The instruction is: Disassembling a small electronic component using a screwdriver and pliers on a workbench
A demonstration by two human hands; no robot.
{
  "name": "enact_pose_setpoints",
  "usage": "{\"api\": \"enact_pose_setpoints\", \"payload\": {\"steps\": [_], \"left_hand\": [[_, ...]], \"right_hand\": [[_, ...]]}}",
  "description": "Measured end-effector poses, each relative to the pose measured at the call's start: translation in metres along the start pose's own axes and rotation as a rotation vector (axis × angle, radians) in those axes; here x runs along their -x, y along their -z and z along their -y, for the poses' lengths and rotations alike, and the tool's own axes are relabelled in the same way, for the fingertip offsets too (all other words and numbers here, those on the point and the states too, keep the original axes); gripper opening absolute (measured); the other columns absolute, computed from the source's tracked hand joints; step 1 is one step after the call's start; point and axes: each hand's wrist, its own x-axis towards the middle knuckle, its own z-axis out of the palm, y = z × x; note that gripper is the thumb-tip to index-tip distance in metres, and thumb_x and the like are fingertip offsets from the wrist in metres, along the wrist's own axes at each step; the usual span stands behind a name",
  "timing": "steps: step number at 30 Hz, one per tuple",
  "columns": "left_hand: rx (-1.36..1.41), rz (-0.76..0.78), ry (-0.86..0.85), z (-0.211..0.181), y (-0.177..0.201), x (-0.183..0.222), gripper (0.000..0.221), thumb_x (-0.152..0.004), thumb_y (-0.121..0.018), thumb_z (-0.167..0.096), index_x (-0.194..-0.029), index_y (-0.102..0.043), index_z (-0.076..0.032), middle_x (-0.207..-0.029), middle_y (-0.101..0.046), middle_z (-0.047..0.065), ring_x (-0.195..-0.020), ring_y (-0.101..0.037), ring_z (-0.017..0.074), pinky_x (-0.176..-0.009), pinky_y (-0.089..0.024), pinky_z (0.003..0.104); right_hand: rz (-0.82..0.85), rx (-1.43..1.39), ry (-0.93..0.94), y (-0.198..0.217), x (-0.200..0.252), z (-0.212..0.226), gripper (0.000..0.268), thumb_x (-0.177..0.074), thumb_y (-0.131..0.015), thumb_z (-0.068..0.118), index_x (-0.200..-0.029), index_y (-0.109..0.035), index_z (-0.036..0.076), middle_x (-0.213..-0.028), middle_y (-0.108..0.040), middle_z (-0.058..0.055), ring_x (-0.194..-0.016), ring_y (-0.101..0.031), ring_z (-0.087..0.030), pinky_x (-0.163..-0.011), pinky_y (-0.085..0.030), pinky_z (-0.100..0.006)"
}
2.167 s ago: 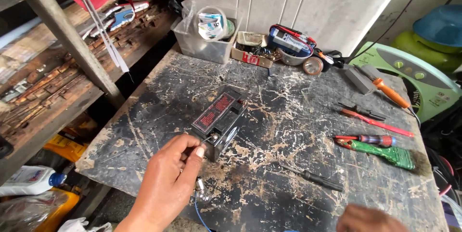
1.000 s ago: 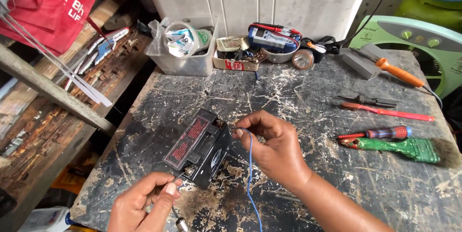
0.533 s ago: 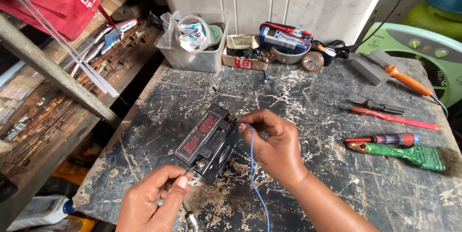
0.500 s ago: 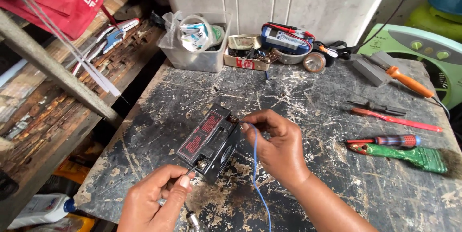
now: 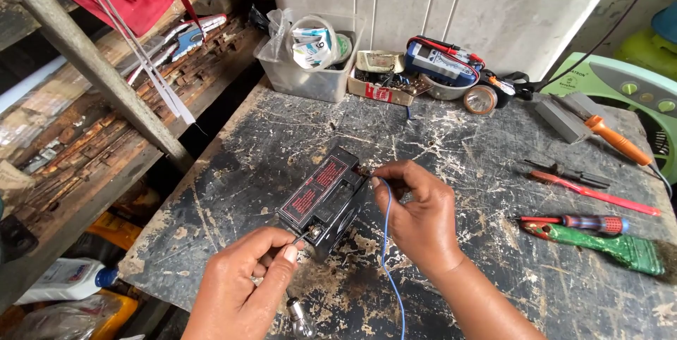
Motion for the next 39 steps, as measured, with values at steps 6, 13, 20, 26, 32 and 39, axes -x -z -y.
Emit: {"api": "enact_pose_setpoints", "payload": {"steps": [6, 13, 20, 26, 32, 39], "left_hand": [[-0.002, -0.007, -0.038, 0.005, -0.001, 0.0, 0.029, -0.095, -0.062, -0.039, -0.119, -0.077, -0.032, -0.1, -0.073, -0.008, -0.079, -0.064, 0.0189, -0.08, -0.062, 0.052], [-0.03, -0.013, -0.046, 0.0, 0.001, 0.0, 0.031, -0.094, -0.06, -0.042, -0.119, -0.076, -0.032, -0.107, -0.075, -0.01, -0.085, -0.068, 0.019, -0.081, -0.063, 0.049], [0.019, -0.089, -0.121, -0.009, 0.002, 0.005, 0.024, -0.096, -0.064, -0.035, -0.103, -0.082, -0.02, -0.093, -0.071, -0.004, -0.076, -0.061, 0.016, -0.069, -0.049, 0.042], [0.019, -0.083, -0.18, 0.007, -0.001, 0.002, 0.026, -0.094, -0.065, -0.037, -0.114, -0.076, -0.025, -0.101, -0.063, -0.004, -0.087, -0.064, 0.0201, -0.089, -0.066, 0.049], [-0.007, 0.069, 0.048, -0.006, 0.009, 0.009, 0.022, -0.096, -0.063, -0.042, -0.099, -0.078, -0.027, -0.08, -0.07, -0.001, -0.067, -0.064, 0.0266, -0.073, -0.055, 0.058], [0.044, 0.094, 0.175, -0.024, 0.006, 0.013, 0.022, -0.099, -0.066, -0.033, -0.097, -0.084, -0.02, -0.08, -0.079, -0.002, -0.055, -0.044, 0.0172, -0.062, -0.041, 0.043]], "right_hand": [[-0.04, 0.096, -0.058, 0.0, 0.005, -0.002, 0.004, -0.09, -0.073, 0.013, -0.094, -0.074, 0.012, -0.085, -0.076, 0.0, -0.074, -0.069, -0.012, -0.066, -0.057, -0.028], [-0.044, 0.059, -0.089, -0.005, 0.005, -0.007, 0.005, -0.092, -0.072, 0.012, -0.097, -0.073, 0.011, -0.085, -0.074, 0.0, -0.071, -0.065, -0.011, -0.065, -0.054, -0.028], [-0.014, -0.001, 0.025, -0.008, 0.005, -0.003, 0.008, -0.093, -0.073, 0.005, -0.096, -0.068, 0.009, -0.092, -0.072, -0.003, -0.078, -0.067, -0.014, -0.069, -0.058, -0.026], [0.007, 0.098, 0.005, -0.003, 0.002, -0.004, 0.007, -0.095, -0.073, 0.014, -0.099, -0.07, 0.009, -0.091, -0.073, -0.004, -0.078, -0.069, -0.017, -0.068, -0.058, -0.03], [0.062, 0.069, 0.023, -0.006, 0.01, -0.015, 0.012, -0.1, -0.065, 0.017, -0.112, -0.065, 0.015, -0.104, -0.069, -0.003, -0.093, -0.068, -0.027, -0.083, -0.066, -0.046], [0.063, 0.08, 0.016, -0.007, 0.012, -0.022, 0.014, -0.101, -0.064, 0.02, -0.115, -0.065, 0.017, -0.106, -0.068, -0.002, -0.097, -0.069, -0.029, -0.091, -0.067, -0.051]]}}
